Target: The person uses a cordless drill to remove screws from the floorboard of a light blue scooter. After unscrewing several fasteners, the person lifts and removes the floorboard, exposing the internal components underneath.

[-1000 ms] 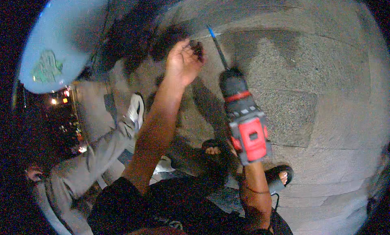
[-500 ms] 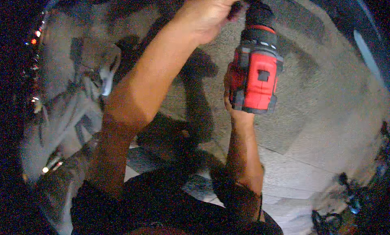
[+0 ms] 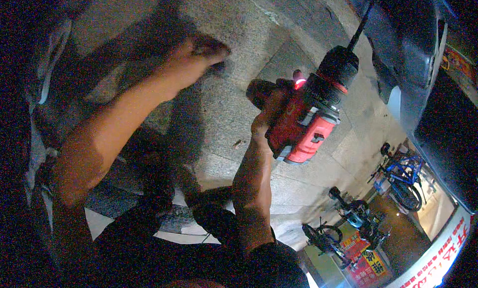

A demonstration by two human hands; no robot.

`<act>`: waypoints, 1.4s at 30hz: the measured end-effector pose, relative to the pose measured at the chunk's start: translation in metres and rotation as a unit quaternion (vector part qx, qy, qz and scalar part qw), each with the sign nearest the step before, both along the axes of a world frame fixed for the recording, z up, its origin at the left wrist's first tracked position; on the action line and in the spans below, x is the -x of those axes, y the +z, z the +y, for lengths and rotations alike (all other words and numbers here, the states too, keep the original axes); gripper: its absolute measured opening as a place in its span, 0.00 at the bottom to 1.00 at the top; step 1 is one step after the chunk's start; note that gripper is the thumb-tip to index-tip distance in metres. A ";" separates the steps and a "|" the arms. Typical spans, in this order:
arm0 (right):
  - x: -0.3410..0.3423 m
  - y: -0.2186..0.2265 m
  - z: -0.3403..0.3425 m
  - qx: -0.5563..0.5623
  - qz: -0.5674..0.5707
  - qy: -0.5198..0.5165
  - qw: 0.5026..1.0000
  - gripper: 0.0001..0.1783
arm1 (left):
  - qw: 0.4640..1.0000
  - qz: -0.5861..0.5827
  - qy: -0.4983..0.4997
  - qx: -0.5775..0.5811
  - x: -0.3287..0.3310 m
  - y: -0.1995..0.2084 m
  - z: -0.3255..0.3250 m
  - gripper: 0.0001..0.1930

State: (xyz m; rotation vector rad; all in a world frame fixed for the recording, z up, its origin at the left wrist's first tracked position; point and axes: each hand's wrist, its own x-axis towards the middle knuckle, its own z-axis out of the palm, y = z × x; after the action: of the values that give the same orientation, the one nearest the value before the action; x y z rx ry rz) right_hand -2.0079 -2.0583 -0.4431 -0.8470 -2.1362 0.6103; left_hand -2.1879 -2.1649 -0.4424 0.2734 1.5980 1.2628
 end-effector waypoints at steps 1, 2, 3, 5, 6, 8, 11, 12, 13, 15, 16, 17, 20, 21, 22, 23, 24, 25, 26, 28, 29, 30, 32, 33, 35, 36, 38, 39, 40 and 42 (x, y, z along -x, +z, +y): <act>0.001 0.002 0.002 -0.005 0.001 -0.002 1.000 0.16 | 0.999 0.025 0.003 0.048 0.003 0.003 -0.010 0.24; 0.002 0.003 0.001 -0.005 -0.002 -0.001 1.000 0.16 | 0.998 0.009 0.020 0.053 0.005 0.000 -0.018 0.22; 0.004 0.003 0.003 -0.007 0.002 -0.002 1.000 0.16 | 0.998 -0.007 0.036 0.059 0.006 -0.002 -0.023 0.21; 0.006 0.004 0.005 -0.013 0.003 -0.006 1.000 0.16 | 0.998 0.019 0.038 0.052 0.006 -0.002 -0.022 0.19; 0.008 0.004 0.007 -0.017 0.005 -0.006 1.000 0.16 | 0.997 0.061 0.024 0.038 0.006 0.000 -0.018 0.19; 0.015 0.003 0.014 -0.028 0.008 -0.006 1.000 0.16 | 0.996 0.092 -0.006 -0.015 0.009 0.007 -0.006 0.18; 0.017 0.003 0.019 -0.041 0.007 -0.005 0.999 0.15 | 0.988 0.099 -0.076 -0.092 0.021 0.029 0.031 0.16; 0.012 0.003 0.024 -0.050 0.001 -0.009 0.999 0.15 | 0.979 0.128 -0.120 -0.100 0.023 0.041 0.048 0.16; 0.011 0.006 0.026 -0.049 0.006 -0.005 0.999 0.15 | 0.978 0.136 -0.110 -0.115 0.026 0.063 0.056 0.13; 0.008 0.011 0.025 -0.045 0.011 0.004 0.999 0.15 | 0.972 0.110 -0.096 -0.186 0.026 0.086 0.058 0.12; 0.008 0.013 0.023 -0.043 0.013 0.010 0.999 0.15 | 0.963 0.074 -0.094 -0.240 0.028 0.085 0.057 0.13; 0.008 0.016 0.023 -0.044 0.013 0.015 0.999 0.15 | 0.937 0.000 -0.101 -0.334 0.041 0.065 0.056 0.12; 0.003 0.016 0.024 -0.055 0.006 0.024 0.998 0.14 | 0.937 0.111 0.171 -0.283 -0.034 0.027 0.049 0.13; 0.004 0.017 0.024 -0.057 0.009 0.026 0.998 0.14 | 0.947 0.095 0.175 -0.251 -0.043 0.019 0.028 0.15; 0.001 0.014 0.026 -0.070 -0.005 0.023 0.997 0.14 | 0.955 0.063 0.178 -0.227 -0.055 0.004 0.012 0.18; -0.001 0.011 0.027 -0.080 -0.009 0.022 0.997 0.14 | 0.964 0.006 0.185 -0.192 -0.066 -0.005 -0.005 0.19; -0.001 0.010 0.029 -0.096 -0.013 0.019 0.995 0.14 | 0.968 -0.046 0.195 -0.154 -0.076 -0.009 -0.023 0.20; 0.001 0.008 0.026 -0.111 -0.021 0.017 0.993 0.14 | 0.964 -0.088 0.222 -0.113 -0.087 -0.015 -0.042 0.21; 0.004 0.006 0.027 -0.136 -0.031 0.014 0.990 0.14 | 0.967 -0.073 0.217 -0.109 -0.088 -0.017 -0.053 0.18; 0.006 0.006 0.027 -0.156 -0.042 0.000 0.987 0.14 | 0.973 -0.044 0.205 -0.100 -0.089 -0.020 -0.068 0.13; 0.012 0.008 0.027 -0.121 -0.003 0.009 0.993 0.13 | 0.969 -0.034 0.224 -0.096 -0.089 -0.020 -0.076 0.13; 0.013 0.014 0.024 -0.061 0.021 0.038 0.997 0.13 | 0.966 -0.025 0.241 -0.093 -0.089 -0.020 -0.082 0.13; 0.015 0.030 0.015 0.061 0.068 0.082 0.992 0.12 | 0.968 -0.014 0.242 -0.071 -0.084 -0.021 -0.093 0.13; 0.012 0.032 0.012 0.082 0.051 0.103 0.990 0.12 | 0.973 -0.012 0.225 -0.053 -0.077 -0.020 -0.098 0.13; 0.011 0.029 0.011 0.033 0.022 0.080 0.996 0.11 | 0.963 -0.028 0.260 -0.056 -0.080 -0.022 -0.098 0.12; 0.016 0.023 0.012 -0.036 0.011 0.035 0.999 0.11 | 0.969 -0.027 0.238 -0.056 -0.079 -0.022 -0.098 0.13; 0.026 0.015 0.010 -0.083 0.035 -0.044 0.995 0.10 | 0.980 -0.025 0.193 -0.051 -0.075 -0.021 -0.099 0.16; 0.043 0.021 0.002 -0.061 0.072 -0.074 0.993 0.10 | 0.979 -0.027 0.191 -0.059 -0.076 -0.023 -0.101 0.16; 0.045 0.024 0.001 -0.035 0.077 -0.076 0.994 0.10 | 0.979 -0.028 0.189 -0.067 -0.079 -0.027 -0.101 0.16; 0.035 0.029 0.006 0.014 0.050 -0.053 0.997 0.11 | 0.979 -0.027 0.188 -0.077 -0.079 -0.025 -0.097 0.17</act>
State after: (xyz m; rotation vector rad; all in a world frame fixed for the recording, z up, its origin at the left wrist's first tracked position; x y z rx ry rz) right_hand -2.0425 -2.0524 -0.4144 -0.9193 -1.9840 0.6166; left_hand -2.1089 -2.2619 -0.4671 0.0289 1.5527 1.6739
